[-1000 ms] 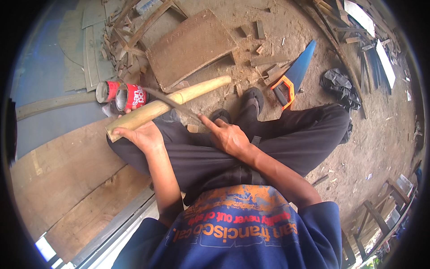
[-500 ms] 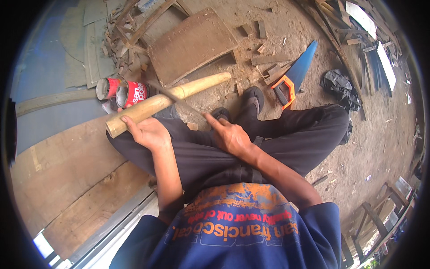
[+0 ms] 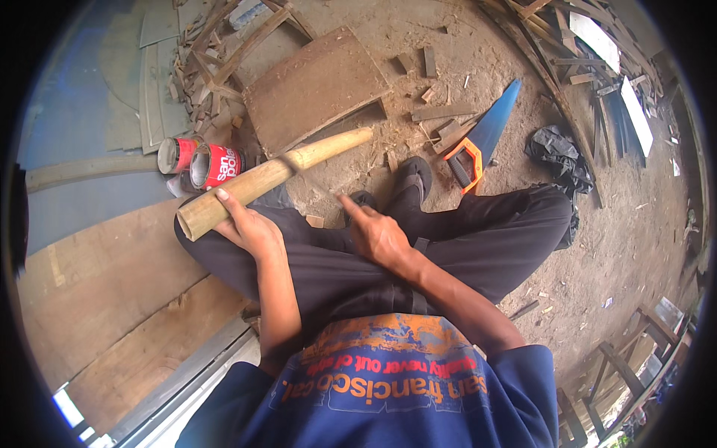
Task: The person sits on the floor and uses a hand saw to cut a cylindrical wooden dowel. They hold the dowel with one hand and saw with the other, then switch to a different saw to continue cutting the dowel.
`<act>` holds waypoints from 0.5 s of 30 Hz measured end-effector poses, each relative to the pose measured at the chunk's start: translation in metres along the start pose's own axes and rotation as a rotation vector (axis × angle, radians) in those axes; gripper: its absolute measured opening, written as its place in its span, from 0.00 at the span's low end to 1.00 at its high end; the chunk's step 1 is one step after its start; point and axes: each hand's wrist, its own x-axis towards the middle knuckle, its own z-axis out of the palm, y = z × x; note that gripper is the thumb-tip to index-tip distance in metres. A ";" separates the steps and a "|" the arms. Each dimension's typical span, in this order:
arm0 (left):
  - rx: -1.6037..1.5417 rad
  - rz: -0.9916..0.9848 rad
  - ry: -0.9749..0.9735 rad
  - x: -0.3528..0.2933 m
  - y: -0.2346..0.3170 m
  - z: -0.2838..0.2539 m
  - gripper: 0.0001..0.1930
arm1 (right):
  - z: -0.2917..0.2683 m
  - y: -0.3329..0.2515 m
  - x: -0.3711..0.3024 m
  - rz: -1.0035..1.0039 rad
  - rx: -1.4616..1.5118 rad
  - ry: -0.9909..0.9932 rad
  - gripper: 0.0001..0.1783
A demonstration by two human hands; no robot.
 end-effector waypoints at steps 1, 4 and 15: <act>0.006 0.010 -0.010 -0.002 -0.001 -0.001 0.31 | -0.001 -0.006 -0.004 -0.050 -0.009 -0.031 0.38; 0.011 -0.021 0.038 -0.002 -0.001 -0.005 0.30 | 0.006 0.011 -0.002 0.052 0.013 0.025 0.40; -0.001 -0.007 0.048 0.002 -0.010 -0.010 0.30 | 0.006 0.021 0.001 0.051 0.047 0.004 0.40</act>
